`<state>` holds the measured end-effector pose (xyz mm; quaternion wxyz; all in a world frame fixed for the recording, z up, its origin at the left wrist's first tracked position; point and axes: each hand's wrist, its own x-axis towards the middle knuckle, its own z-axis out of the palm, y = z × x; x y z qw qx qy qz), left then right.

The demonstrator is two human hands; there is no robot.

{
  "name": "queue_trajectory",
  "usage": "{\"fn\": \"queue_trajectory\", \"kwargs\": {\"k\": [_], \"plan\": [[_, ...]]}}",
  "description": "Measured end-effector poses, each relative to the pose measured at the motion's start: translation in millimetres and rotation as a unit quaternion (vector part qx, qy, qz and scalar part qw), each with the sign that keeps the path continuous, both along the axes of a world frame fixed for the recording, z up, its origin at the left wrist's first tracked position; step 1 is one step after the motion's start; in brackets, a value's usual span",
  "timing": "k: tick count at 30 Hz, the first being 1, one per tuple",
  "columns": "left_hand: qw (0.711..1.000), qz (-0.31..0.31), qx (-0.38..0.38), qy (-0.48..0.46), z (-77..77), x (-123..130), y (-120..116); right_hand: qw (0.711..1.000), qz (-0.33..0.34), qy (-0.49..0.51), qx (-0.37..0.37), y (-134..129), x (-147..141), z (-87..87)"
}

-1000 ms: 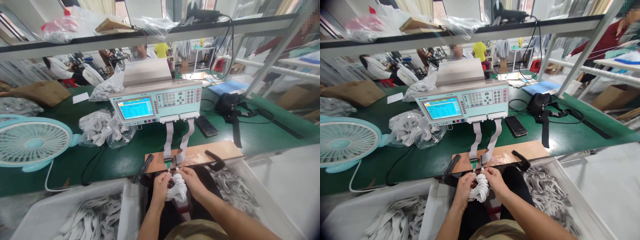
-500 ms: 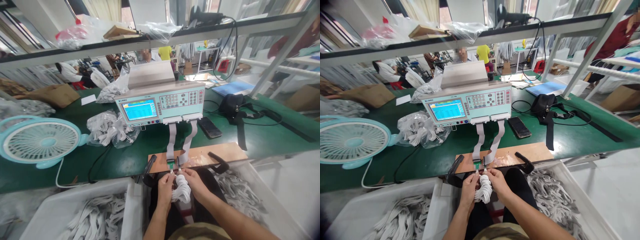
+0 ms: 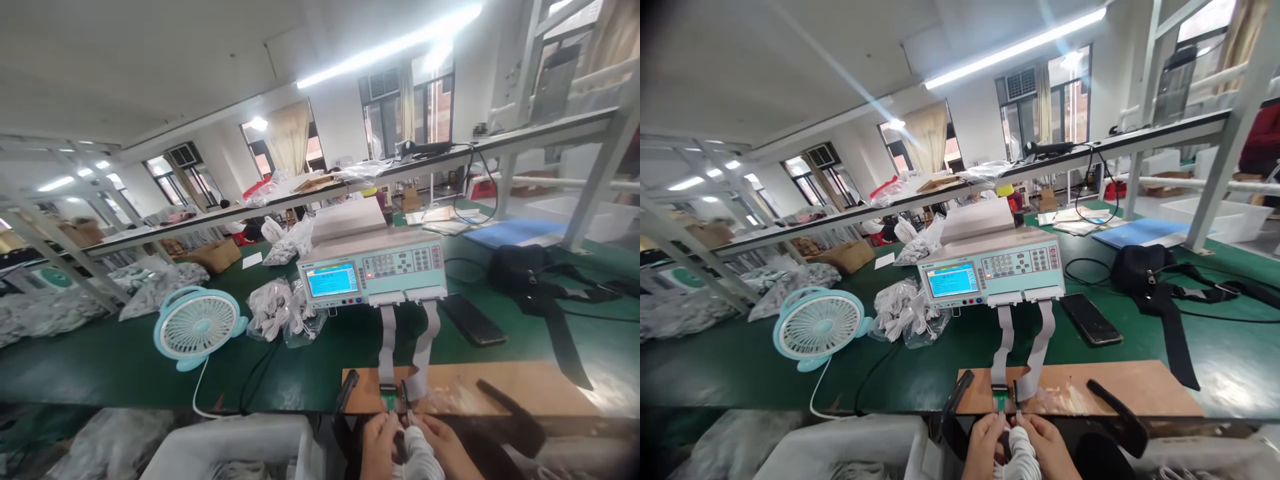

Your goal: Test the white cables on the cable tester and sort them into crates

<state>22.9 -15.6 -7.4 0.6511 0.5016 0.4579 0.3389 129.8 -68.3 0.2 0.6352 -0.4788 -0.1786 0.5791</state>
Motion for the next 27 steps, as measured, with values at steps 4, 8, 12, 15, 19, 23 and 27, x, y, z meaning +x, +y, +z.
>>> {"fn": "queue_trajectory", "kwargs": {"k": [4, 8, 12, 15, 19, 23, 27], "plan": [[1.0, 0.021, -0.004, -0.003, -7.1, 2.7, 3.0, 1.0, -0.005, 0.02, 0.004, 0.3, -2.0, -1.1], [0.999, 0.039, -0.015, -0.003, -3.3, 4.7, -0.4, 1.0, -0.019, 0.022, 0.011, 0.8, -3.0, -6.0], [0.999, 0.037, 0.004, -0.032, 10.7, 1.9, -16.6, 0.999, -0.037, -0.02, 0.002, -2.4, -4.8, 4.1], [0.999, 0.019, -0.015, -0.038, 19.9, -2.8, -28.2, 0.999, -0.033, -0.04, -0.009, -5.5, -11.3, 12.8], [0.995, 0.001, -0.087, -0.052, 24.2, -11.9, -40.7, 0.998, -0.012, -0.066, -0.022, -26.5, -14.5, 17.6], [0.993, 0.017, -0.102, -0.054, 22.3, -20.5, -50.7, 0.979, 0.01, -0.18, -0.091, -73.3, 39.4, 18.6], [1.0, 0.022, -0.016, 0.012, 23.0, -17.3, -54.6, 0.868, -0.005, -0.478, -0.134, -113.6, 108.4, 24.4]]}}
